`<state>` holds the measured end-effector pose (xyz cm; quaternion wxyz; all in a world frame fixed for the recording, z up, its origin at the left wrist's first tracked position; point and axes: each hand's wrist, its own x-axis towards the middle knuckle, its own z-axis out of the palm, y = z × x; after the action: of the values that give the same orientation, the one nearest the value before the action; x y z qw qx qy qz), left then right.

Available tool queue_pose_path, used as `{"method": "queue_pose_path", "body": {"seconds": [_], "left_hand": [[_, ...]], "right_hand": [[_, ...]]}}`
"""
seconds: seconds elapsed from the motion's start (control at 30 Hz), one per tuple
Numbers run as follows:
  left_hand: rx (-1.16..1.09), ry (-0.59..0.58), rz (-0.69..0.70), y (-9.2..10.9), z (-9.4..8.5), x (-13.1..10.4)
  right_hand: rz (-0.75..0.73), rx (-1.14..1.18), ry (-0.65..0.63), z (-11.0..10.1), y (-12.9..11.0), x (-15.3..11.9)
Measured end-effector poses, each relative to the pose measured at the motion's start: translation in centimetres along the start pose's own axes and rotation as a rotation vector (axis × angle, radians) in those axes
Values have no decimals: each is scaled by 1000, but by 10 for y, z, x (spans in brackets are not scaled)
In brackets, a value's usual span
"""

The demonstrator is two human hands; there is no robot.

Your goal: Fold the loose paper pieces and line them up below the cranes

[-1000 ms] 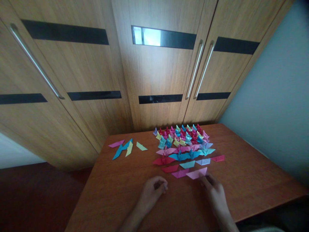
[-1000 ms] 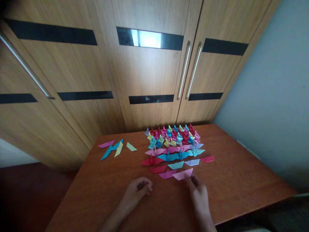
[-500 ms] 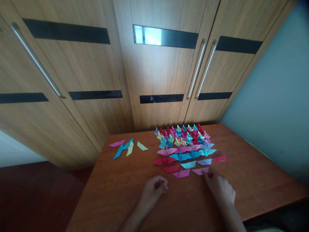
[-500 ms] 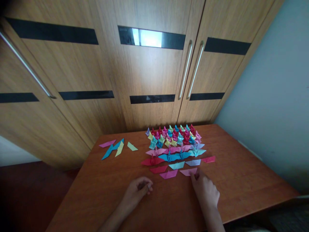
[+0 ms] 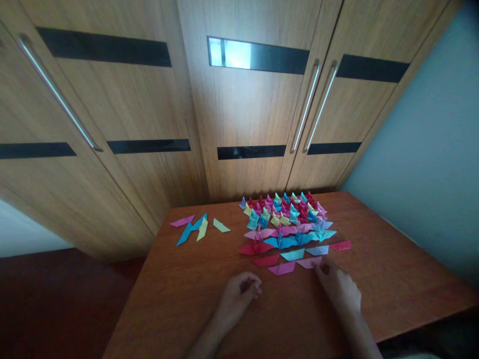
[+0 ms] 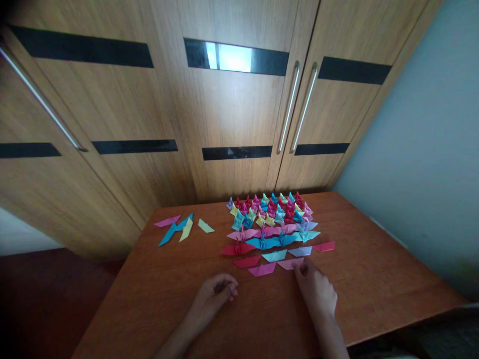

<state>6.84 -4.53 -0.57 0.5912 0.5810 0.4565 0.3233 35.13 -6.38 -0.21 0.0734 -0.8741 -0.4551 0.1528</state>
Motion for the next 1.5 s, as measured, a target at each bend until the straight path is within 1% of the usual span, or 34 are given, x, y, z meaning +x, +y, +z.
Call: {"method": "queue_pose_path", "body": {"seconds": [0.3, 0.4, 0.5, 0.57, 0.63, 0.7, 0.77, 0.83, 0.93, 1.0, 1.03, 1.1, 1.17, 1.33, 1.5], "left_hand": [[4, -6, 6, -5, 0, 1], [0, 5, 15, -6, 0, 1], [7, 13, 29, -6, -2, 3], [21, 27, 36, -4, -6, 5], [74, 61, 46, -1, -15, 8], [191, 113, 66, 4, -31, 12], [366, 183, 92, 9, -52, 18], [569, 284, 102, 14, -78, 24], [925, 457, 45, 16, -115, 36], [1073, 547, -19, 17, -133, 43], [1124, 576, -54, 16, -139, 46], [1186, 601, -111, 16, -145, 51], [1229, 609, -145, 16, -146, 56], [1272, 597, -158, 15, -142, 63], [1289, 582, -134, 13, -139, 62]], "right_hand": [[-52, 53, 16, 4, 7, 3], [-67, 83, 53, 8, 8, 2], [-139, 136, 98, 14, 1, -5], [-239, 213, 110, 21, -10, -13], [-362, 312, 108, 29, -26, -26], [-471, 392, 88, 38, -43, -41], [-550, 430, 48, 46, -61, -56], [-607, 447, 0, 54, -75, -70], [-665, 451, -59, 64, -89, -84], [-674, 434, -59, 69, -92, -89], [-673, 422, -51, 70, -93, -90], [-672, 403, -37, 72, -92, -91], [-675, 398, -42, 73, -91, -91], [-695, 385, -52, 71, -90, -91], [-699, 366, -54, 71, -90, -92]]}}
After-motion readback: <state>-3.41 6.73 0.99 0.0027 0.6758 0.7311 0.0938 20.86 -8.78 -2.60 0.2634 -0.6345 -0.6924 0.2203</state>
